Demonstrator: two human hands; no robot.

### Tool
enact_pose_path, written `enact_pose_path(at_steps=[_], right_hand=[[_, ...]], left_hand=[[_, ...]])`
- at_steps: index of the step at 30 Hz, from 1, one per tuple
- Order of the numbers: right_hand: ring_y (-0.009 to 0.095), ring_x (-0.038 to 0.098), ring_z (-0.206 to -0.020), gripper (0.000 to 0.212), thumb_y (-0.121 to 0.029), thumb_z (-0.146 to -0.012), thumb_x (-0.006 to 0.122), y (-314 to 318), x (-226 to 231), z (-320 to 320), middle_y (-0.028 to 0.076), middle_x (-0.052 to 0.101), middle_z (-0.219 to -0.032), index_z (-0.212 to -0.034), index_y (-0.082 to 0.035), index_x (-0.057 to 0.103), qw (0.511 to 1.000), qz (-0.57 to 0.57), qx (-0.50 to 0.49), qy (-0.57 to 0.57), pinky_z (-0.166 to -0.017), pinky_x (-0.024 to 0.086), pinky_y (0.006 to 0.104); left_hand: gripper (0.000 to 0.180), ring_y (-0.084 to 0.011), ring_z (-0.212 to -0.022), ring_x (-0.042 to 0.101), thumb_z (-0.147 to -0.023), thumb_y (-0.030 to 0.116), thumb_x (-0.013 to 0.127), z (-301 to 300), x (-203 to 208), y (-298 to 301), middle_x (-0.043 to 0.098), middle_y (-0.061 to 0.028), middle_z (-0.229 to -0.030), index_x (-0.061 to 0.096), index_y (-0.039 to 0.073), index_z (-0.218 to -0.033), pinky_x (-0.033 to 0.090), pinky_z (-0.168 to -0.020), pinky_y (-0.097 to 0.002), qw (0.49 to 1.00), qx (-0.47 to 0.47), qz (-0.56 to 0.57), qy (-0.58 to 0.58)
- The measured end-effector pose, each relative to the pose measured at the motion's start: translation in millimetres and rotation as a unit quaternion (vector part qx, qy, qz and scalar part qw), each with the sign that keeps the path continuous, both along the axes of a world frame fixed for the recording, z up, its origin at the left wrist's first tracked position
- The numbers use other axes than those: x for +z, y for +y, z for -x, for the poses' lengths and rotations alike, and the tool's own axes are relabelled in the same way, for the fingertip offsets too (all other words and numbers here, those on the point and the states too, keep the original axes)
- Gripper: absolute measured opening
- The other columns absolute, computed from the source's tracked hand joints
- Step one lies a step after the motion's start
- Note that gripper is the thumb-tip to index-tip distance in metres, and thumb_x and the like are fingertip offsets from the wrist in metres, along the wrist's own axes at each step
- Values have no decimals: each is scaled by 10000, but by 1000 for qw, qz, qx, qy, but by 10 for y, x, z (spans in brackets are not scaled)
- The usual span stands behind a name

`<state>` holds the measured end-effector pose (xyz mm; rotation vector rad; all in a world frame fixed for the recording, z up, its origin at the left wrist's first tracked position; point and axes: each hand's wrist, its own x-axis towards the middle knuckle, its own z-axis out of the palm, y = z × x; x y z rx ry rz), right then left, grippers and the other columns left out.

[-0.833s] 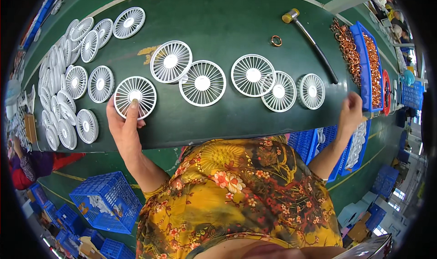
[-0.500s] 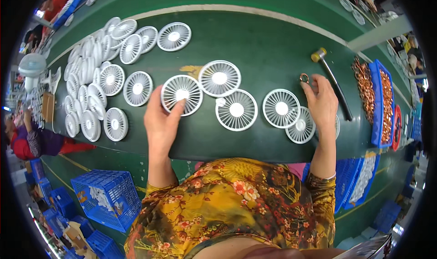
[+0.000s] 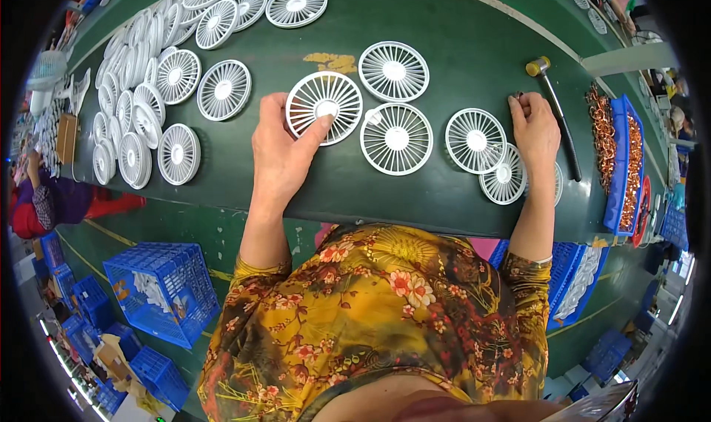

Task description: The person fits metal rings into plastic fan grilles by hand and taps them into place using a mallet on an assembly line table.

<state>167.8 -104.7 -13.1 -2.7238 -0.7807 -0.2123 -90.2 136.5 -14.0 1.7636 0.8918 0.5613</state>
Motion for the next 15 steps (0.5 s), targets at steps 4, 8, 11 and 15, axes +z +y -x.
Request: enact_pose_path(at_steps=[4,8,11,15], right_hand=[[312,611,-720,201,-254,-879,610,-30,51,83,115,626,-802,-892,-54,619,999,-4,34,14,-637,465,403],[269,647,-761,110,-63,-820,651,103,248,564,123,659,-878,-924,-26,663,959,-192,207,16,-685,517,331],[250,645,-754,134,-58,-756,717,241,418,973,99,656,-857,-883,-41,678,914,-234,332,14,-652,520,325],[202,623,-696,193,-46,-662,791,257,450,1239,82,648,-839,-822,-34,685,871,-292,395,7,-587,502,293]], left_hand=[[340,-97,-761,566,-815,169,729,111,-154,-60,620,-70,-853,488,-16,-968,488,-699,-263,988,-15,94,-124],[289,-86,-812,547,-889,121,640,149,-152,-335,588,-57,-956,458,-7,-1073,476,-729,-251,983,14,37,-179],[348,-98,-922,537,-956,115,531,101,-113,-603,559,-72,-1072,380,-12,-1243,447,-837,-244,959,-7,110,-263],[324,-94,-1033,478,-1011,215,427,-35,-32,-904,510,-77,-1159,386,-7,-1244,395,-925,-251,928,-53,169,-329]])
